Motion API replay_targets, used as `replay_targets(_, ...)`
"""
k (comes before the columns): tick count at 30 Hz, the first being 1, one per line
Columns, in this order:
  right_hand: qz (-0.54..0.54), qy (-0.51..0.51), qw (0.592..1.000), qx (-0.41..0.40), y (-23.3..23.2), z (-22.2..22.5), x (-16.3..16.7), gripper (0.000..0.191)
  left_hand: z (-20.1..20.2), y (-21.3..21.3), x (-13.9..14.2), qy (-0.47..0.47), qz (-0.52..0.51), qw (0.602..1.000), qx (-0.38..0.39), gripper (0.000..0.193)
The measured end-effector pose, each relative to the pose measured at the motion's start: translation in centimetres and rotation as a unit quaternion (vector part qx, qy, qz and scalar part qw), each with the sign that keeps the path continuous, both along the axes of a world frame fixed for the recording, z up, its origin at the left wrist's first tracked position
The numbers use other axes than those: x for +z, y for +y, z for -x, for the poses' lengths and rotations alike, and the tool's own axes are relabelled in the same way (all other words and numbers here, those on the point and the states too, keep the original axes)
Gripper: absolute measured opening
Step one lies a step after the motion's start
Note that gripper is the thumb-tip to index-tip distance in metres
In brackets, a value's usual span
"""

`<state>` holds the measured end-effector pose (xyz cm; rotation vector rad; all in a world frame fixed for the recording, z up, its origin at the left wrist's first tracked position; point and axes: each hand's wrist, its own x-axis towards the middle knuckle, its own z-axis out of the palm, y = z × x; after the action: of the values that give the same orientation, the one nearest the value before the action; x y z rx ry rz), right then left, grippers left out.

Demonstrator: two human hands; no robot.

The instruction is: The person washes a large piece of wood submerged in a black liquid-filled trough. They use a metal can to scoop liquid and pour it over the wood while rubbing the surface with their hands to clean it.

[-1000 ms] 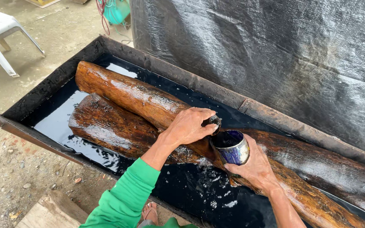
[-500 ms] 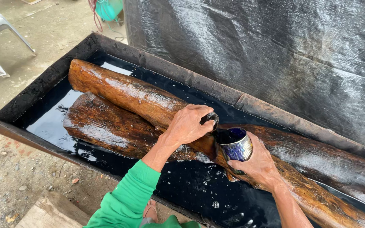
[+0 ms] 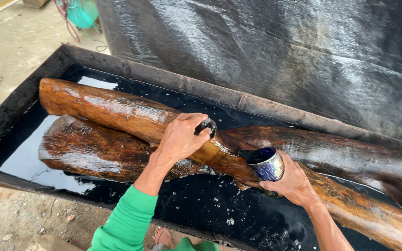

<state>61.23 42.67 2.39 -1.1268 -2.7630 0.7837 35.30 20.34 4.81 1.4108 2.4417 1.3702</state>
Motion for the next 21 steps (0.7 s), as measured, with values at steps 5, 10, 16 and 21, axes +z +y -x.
replay_targets(5, -0.019, -0.002, 1.000, -0.020, 1.7, -3.0, -0.5, 0.118, 0.0, 0.0, 0.2, 0.002, 0.011, 1.000, 0.007, 0.042)
replay_targets(10, 0.009, -0.049, 0.997, -0.066, 3.2, -5.9, -0.3, 0.119, 0.0, -0.2, 0.5, -0.007, 0.025, 1.000, 0.003, 0.043)
replay_targets(16, -0.018, -0.059, 0.996, -0.070, 4.6, -9.0, -0.3, 0.118, 0.0, -0.2, 0.5, -0.005, 0.029, 1.000, 0.000, 0.043)
replay_targets(21, -0.053, -0.065, 0.995, -0.060, 5.7, -11.2, -0.3, 0.116, -0.1, -0.3, 0.4, 0.006, 0.022, 1.000, 0.001, 0.043)
